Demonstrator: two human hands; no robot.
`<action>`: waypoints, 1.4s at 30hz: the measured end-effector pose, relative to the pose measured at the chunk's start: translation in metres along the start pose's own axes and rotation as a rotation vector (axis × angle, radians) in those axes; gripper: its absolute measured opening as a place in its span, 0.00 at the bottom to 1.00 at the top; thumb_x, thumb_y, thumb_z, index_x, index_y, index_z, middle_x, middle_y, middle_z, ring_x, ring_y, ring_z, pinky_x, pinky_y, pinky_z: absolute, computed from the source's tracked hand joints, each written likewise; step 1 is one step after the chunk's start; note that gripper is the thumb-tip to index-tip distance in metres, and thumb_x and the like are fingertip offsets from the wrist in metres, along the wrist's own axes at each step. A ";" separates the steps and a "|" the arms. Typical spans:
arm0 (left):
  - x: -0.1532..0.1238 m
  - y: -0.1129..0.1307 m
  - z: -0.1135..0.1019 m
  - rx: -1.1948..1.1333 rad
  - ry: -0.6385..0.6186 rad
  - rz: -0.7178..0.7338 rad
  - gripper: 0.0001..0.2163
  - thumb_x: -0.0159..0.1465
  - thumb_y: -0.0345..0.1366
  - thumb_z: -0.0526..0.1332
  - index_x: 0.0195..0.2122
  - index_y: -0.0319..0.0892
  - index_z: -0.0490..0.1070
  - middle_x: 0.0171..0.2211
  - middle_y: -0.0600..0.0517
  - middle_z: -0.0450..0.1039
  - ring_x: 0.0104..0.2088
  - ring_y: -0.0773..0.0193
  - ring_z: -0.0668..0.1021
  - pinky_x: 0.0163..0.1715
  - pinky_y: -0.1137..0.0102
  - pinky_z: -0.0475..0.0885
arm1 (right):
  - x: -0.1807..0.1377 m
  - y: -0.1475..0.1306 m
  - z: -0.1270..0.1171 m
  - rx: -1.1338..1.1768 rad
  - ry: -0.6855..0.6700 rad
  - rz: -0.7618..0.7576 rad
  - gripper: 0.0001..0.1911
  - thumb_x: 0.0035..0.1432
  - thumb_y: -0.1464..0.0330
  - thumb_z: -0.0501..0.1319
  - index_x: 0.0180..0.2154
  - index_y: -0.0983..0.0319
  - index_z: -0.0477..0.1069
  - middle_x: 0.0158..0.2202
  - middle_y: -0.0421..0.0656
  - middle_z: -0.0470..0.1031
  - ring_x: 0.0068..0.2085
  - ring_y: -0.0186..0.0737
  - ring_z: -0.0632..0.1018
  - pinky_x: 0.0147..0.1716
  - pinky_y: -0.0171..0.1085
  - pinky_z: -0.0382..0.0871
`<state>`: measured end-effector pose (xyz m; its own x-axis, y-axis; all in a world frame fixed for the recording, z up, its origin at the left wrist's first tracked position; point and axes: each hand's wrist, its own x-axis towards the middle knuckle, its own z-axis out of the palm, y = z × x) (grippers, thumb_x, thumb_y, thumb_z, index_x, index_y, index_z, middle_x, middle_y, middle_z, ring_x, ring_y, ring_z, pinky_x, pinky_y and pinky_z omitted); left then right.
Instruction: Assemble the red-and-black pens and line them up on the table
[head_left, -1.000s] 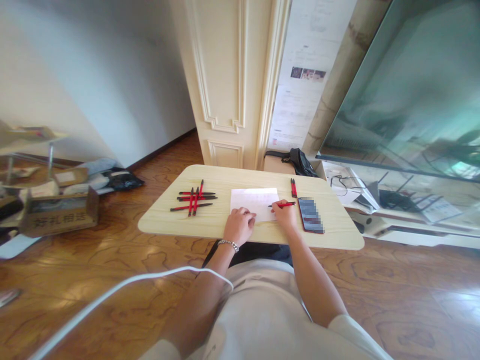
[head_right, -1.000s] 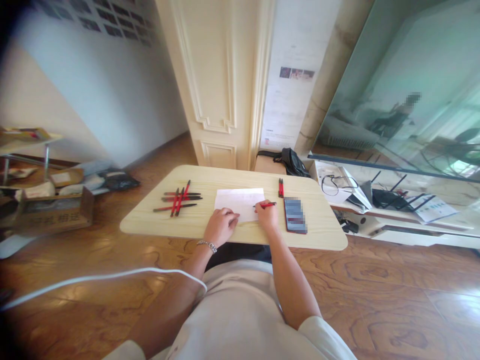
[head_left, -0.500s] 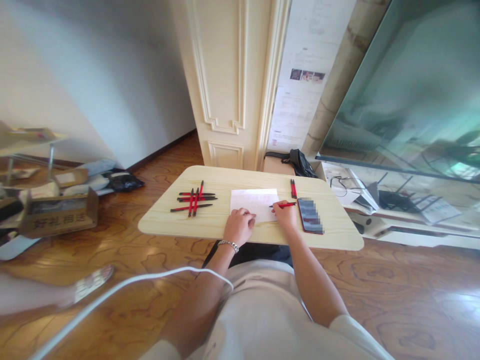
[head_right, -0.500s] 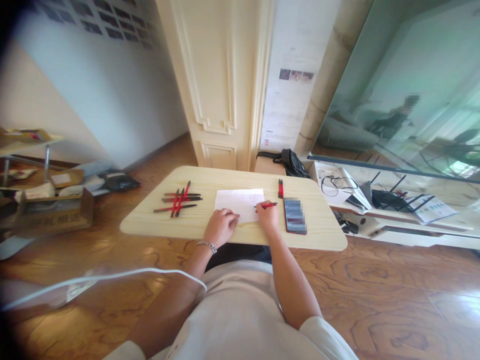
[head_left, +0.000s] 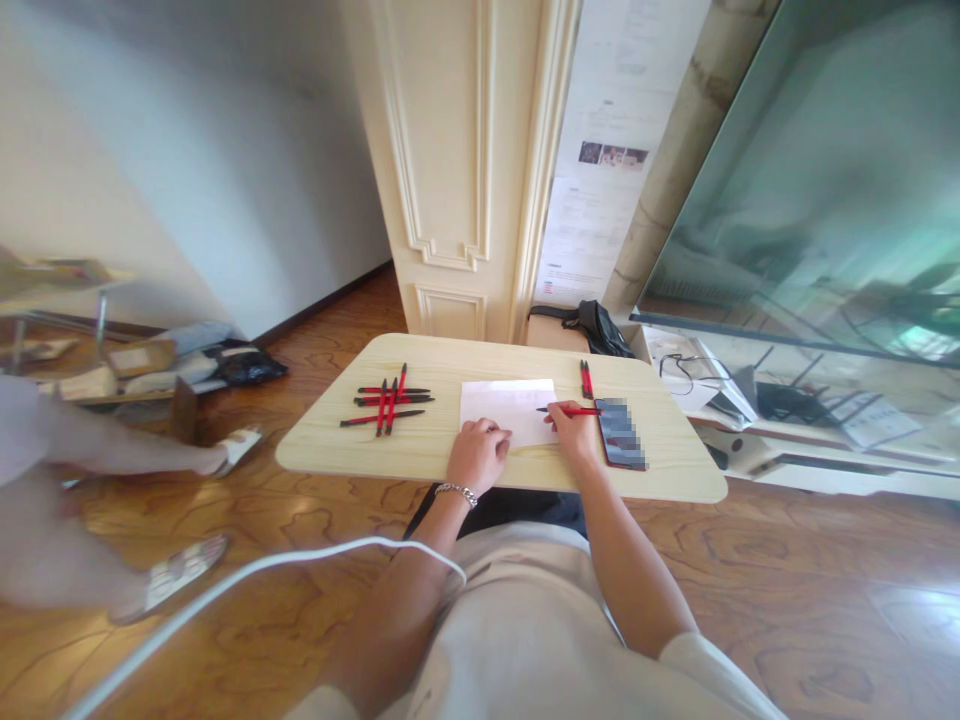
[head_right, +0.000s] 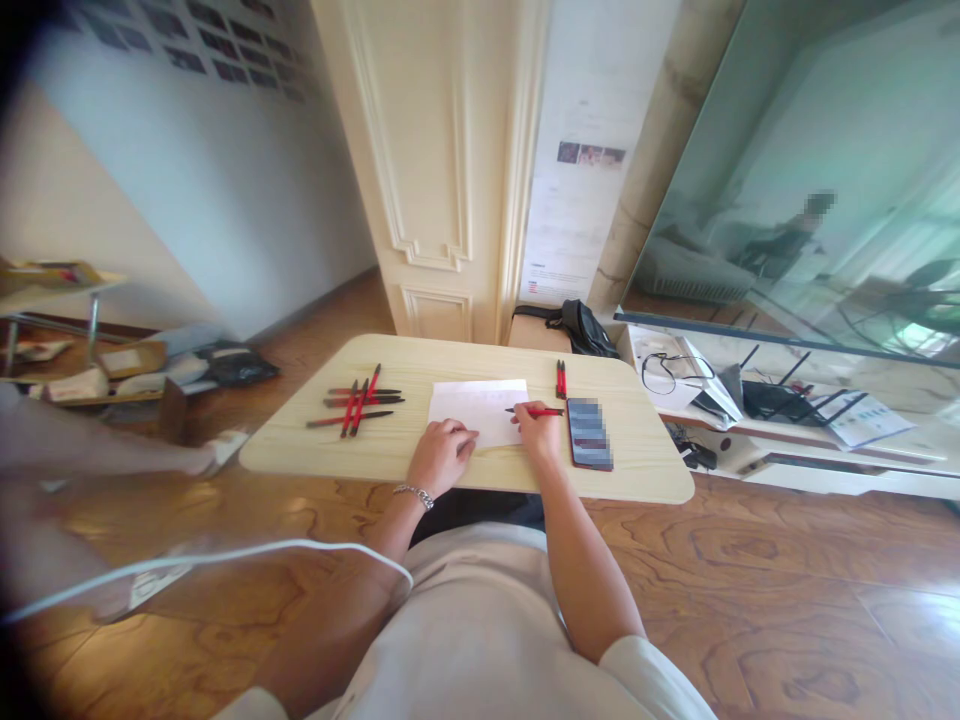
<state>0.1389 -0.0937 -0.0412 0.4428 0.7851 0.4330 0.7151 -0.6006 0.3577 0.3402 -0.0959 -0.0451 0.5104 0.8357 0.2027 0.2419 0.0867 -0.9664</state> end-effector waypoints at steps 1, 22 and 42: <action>0.000 0.000 0.000 0.000 0.002 -0.001 0.11 0.63 0.37 0.56 0.40 0.49 0.78 0.39 0.49 0.73 0.41 0.58 0.70 0.45 0.63 0.66 | 0.001 -0.001 -0.002 0.075 0.035 0.006 0.16 0.49 0.56 0.61 0.27 0.63 0.72 0.20 0.41 0.73 0.20 0.33 0.68 0.21 0.33 0.59; -0.001 0.003 -0.005 -0.012 -0.016 -0.026 0.11 0.62 0.35 0.57 0.41 0.50 0.78 0.40 0.48 0.73 0.42 0.57 0.71 0.46 0.62 0.67 | 0.015 -0.038 -0.030 0.879 -0.014 0.101 0.16 0.50 0.58 0.66 0.38 0.58 0.69 0.25 0.35 0.69 0.20 0.26 0.66 0.19 0.28 0.62; 0.001 0.002 -0.006 0.002 -0.056 -0.023 0.10 0.62 0.35 0.57 0.40 0.49 0.78 0.39 0.48 0.73 0.42 0.58 0.71 0.47 0.63 0.66 | 0.023 -0.038 -0.042 0.935 -0.034 0.190 0.16 0.56 0.51 0.58 0.39 0.55 0.66 0.20 0.32 0.63 0.19 0.27 0.65 0.21 0.29 0.63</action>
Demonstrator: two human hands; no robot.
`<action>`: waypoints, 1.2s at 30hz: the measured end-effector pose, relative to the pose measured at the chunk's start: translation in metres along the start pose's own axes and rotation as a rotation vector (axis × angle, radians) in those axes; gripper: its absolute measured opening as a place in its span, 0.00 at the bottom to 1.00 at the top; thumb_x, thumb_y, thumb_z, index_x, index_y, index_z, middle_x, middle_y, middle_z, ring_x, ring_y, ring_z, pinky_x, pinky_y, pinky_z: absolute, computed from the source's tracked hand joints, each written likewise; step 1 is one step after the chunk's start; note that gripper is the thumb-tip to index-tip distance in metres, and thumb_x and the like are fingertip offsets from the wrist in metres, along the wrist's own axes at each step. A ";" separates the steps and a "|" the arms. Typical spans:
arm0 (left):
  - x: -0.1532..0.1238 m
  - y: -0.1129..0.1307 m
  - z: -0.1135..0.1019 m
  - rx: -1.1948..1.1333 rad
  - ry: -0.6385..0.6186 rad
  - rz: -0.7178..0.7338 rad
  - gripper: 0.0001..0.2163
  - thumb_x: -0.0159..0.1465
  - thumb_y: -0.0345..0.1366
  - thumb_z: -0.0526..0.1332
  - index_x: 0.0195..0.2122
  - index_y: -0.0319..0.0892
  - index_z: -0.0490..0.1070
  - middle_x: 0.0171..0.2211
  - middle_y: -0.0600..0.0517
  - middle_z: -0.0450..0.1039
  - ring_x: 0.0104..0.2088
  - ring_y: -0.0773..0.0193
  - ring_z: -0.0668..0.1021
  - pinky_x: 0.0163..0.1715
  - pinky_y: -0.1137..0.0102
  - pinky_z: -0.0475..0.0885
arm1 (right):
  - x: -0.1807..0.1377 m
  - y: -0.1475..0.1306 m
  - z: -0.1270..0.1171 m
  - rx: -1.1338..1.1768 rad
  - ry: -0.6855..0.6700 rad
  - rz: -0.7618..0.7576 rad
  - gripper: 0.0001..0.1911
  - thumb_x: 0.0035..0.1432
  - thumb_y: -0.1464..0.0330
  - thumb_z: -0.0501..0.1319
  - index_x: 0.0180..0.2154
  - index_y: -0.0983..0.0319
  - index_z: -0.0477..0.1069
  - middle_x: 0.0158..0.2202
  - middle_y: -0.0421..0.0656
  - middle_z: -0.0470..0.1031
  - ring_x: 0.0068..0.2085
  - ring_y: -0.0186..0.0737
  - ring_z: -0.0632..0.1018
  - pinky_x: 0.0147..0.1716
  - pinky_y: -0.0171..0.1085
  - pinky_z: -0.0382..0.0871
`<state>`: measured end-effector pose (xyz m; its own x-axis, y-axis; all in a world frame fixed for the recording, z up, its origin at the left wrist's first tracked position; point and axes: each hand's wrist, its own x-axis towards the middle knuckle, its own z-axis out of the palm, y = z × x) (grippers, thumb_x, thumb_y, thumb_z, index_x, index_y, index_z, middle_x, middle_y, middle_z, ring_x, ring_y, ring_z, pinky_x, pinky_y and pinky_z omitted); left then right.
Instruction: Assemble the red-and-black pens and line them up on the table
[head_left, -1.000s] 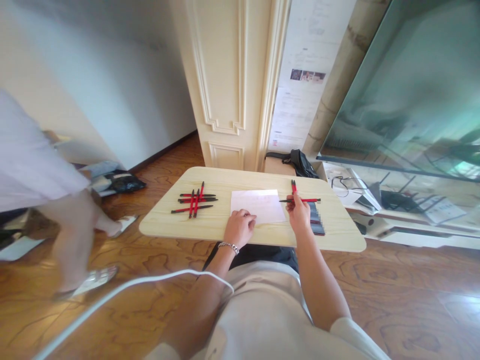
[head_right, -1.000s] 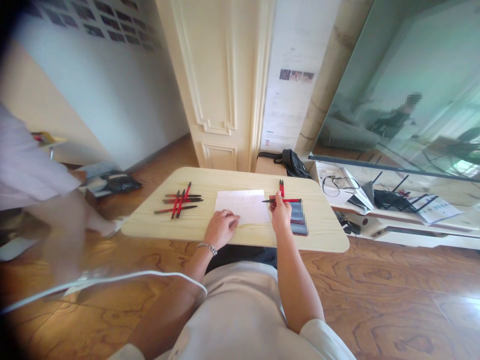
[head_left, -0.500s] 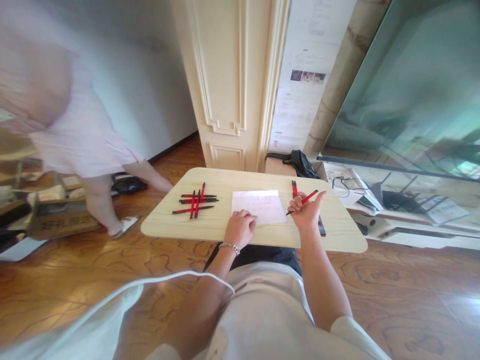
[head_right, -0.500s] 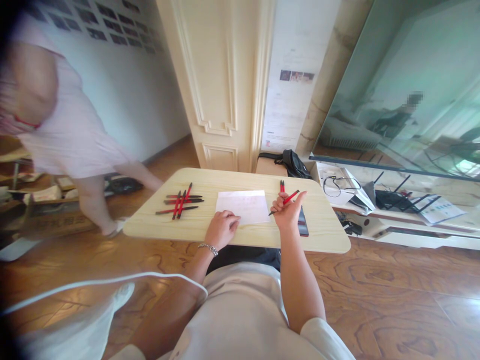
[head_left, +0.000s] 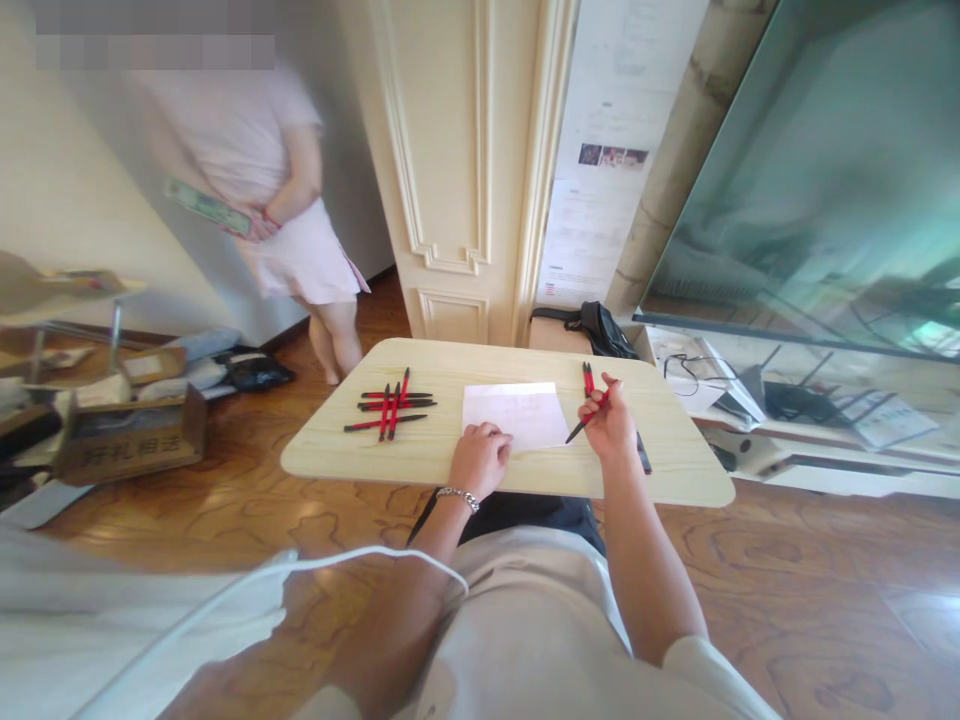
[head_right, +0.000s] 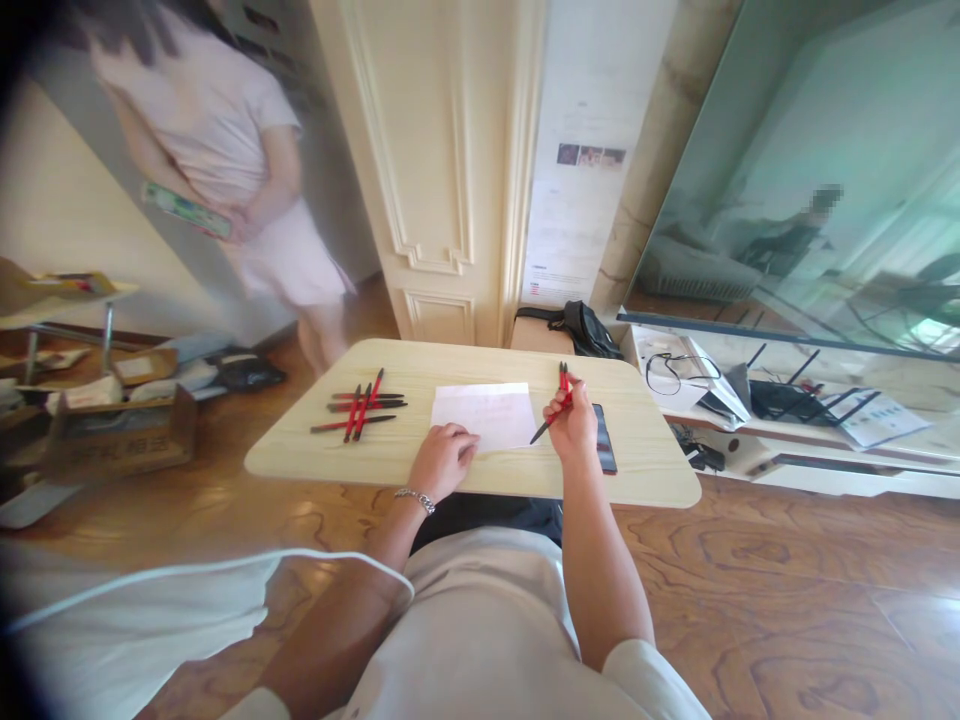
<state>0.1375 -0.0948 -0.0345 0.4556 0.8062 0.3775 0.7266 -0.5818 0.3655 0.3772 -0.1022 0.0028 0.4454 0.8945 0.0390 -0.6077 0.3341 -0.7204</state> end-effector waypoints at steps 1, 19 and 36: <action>0.001 0.000 -0.001 -0.002 -0.003 0.004 0.10 0.62 0.35 0.57 0.40 0.49 0.78 0.39 0.48 0.74 0.41 0.58 0.72 0.47 0.63 0.66 | 0.000 -0.001 0.000 0.015 -0.010 -0.011 0.14 0.56 0.54 0.59 0.39 0.55 0.66 0.23 0.33 0.67 0.22 0.28 0.69 0.24 0.30 0.66; -0.004 0.038 -0.003 -0.989 -0.036 -0.260 0.20 0.56 0.46 0.64 0.46 0.41 0.75 0.33 0.49 0.78 0.30 0.65 0.76 0.33 0.69 0.71 | -0.041 0.025 0.024 0.232 0.029 -0.022 0.06 0.53 0.69 0.66 0.32 0.60 0.68 0.36 0.39 0.76 0.45 0.34 0.78 0.50 0.39 0.73; 0.019 0.048 0.000 -1.319 0.058 -0.382 0.18 0.53 0.49 0.66 0.34 0.38 0.74 0.27 0.49 0.75 0.27 0.66 0.77 0.32 0.70 0.75 | -0.084 0.007 0.009 -1.105 -0.333 -0.099 0.10 0.49 0.62 0.64 0.35 0.58 0.77 0.26 0.39 0.77 0.26 0.36 0.74 0.27 0.34 0.65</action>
<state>0.1813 -0.1072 -0.0098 0.2944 0.9510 0.0947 -0.2364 -0.0235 0.9714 0.3301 -0.1724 0.0007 0.1636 0.9678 0.1910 0.3990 0.1122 -0.9101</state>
